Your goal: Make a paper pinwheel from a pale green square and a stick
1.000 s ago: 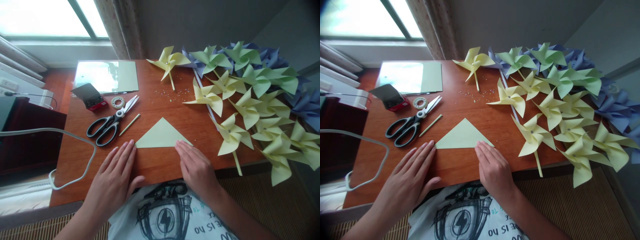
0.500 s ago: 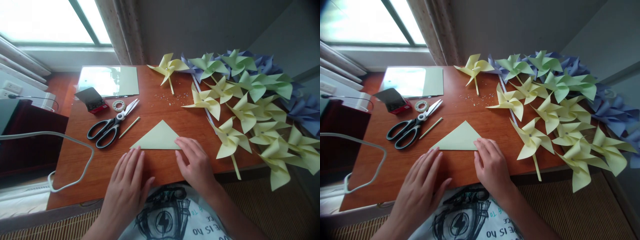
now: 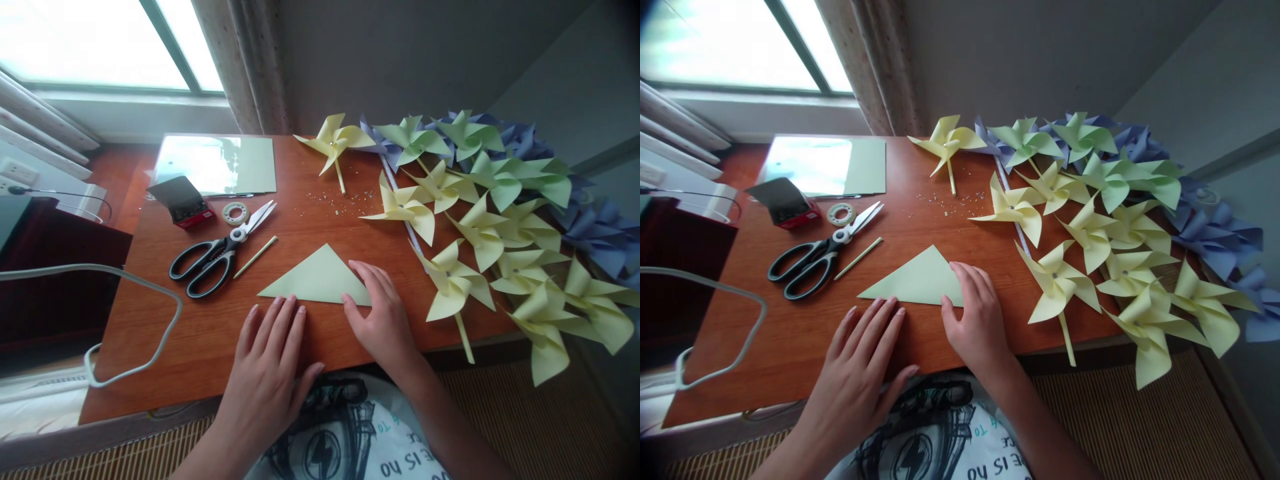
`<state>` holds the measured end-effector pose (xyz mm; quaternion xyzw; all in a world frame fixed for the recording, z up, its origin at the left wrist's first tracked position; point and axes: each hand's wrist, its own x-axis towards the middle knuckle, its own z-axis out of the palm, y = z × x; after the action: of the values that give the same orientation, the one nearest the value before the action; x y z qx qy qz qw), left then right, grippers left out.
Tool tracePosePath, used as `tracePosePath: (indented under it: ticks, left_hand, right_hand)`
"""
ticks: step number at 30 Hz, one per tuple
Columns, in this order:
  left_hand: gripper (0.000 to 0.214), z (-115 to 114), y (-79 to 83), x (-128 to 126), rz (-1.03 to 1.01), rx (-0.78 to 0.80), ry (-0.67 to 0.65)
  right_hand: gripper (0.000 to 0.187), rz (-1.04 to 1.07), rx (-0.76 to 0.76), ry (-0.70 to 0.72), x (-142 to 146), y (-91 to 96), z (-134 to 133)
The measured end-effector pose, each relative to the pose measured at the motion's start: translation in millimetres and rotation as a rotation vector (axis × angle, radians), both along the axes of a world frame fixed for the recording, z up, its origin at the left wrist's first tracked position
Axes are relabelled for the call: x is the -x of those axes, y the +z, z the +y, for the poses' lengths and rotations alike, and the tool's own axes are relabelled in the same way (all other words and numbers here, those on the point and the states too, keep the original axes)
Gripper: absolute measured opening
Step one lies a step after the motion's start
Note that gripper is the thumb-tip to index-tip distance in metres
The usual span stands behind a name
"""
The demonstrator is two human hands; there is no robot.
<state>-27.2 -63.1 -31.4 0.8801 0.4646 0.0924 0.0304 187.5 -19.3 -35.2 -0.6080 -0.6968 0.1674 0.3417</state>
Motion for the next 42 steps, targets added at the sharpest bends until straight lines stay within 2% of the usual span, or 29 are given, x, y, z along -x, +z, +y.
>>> tracePosePath:
  ticks: [3,9,14,17,20,23,27,29,32,35,38,42]
  left_hand:
    - [0.072,0.0,-0.1,-2.0,-0.008,-0.002,0.0]
    - [0.07,2.2,0.8,-8.0,-0.031,0.005,0.005]
    - [0.067,11.6,0.8,-13.2,-0.071,0.04,0.004]
    - [0.067,20.4,5.5,-14.8,-0.155,0.066,0.026]
    - [0.071,30.2,16.9,-15.4,-0.303,0.047,0.102]
    - [0.069,37.4,31.2,-15.7,-0.396,-0.011,0.138]
    - [0.047,39.6,41.8,-14.7,-0.391,-0.066,0.048]
    - [0.035,38.5,40.9,-12.7,-0.382,-0.083,0.012]
    - [0.02,37.3,34.4,-8.2,-0.392,-0.024,-0.05]
    - [0.015,38.8,26.3,-3.0,-0.386,0.026,-0.118]
    - [0.017,42.4,21.4,1.7,-0.366,0.04,-0.203]
    - [0.019,49.1,21.0,8.0,-0.331,0.087,-0.27]
  right_hand:
    - [0.047,-0.048,0.006,-0.018,-2.0,-2.9,-0.3]
    - [0.049,0.178,0.036,-0.023,-4.0,3.4,-7.9]
    - [0.035,0.262,0.035,-0.031,-6.6,15.0,-16.8]
    - [0.021,0.186,-0.078,0.011,-7.3,21.7,-21.7]
    - [0.023,0.036,-0.192,0.064,-6.1,25.6,-27.0]
    - [0.026,-0.061,-0.22,0.124,-3.5,26.1,-31.6]
    - [0.024,-0.1,-0.21,0.148,-0.3,25.5,-34.8]
    - [0.023,-0.11,-0.192,0.15,0.1,27.0,-35.5]
    - [0.018,-0.108,-0.137,0.161,-1.1,32.8,-36.7]
    - [0.025,-0.092,-0.092,0.194,-3.1,39.9,-37.5]
    - [0.029,-0.106,-0.112,0.218,-4.9,44.4,-35.2]
    - [0.033,-0.212,-0.108,0.175,-8.7,45.3,-25.0]
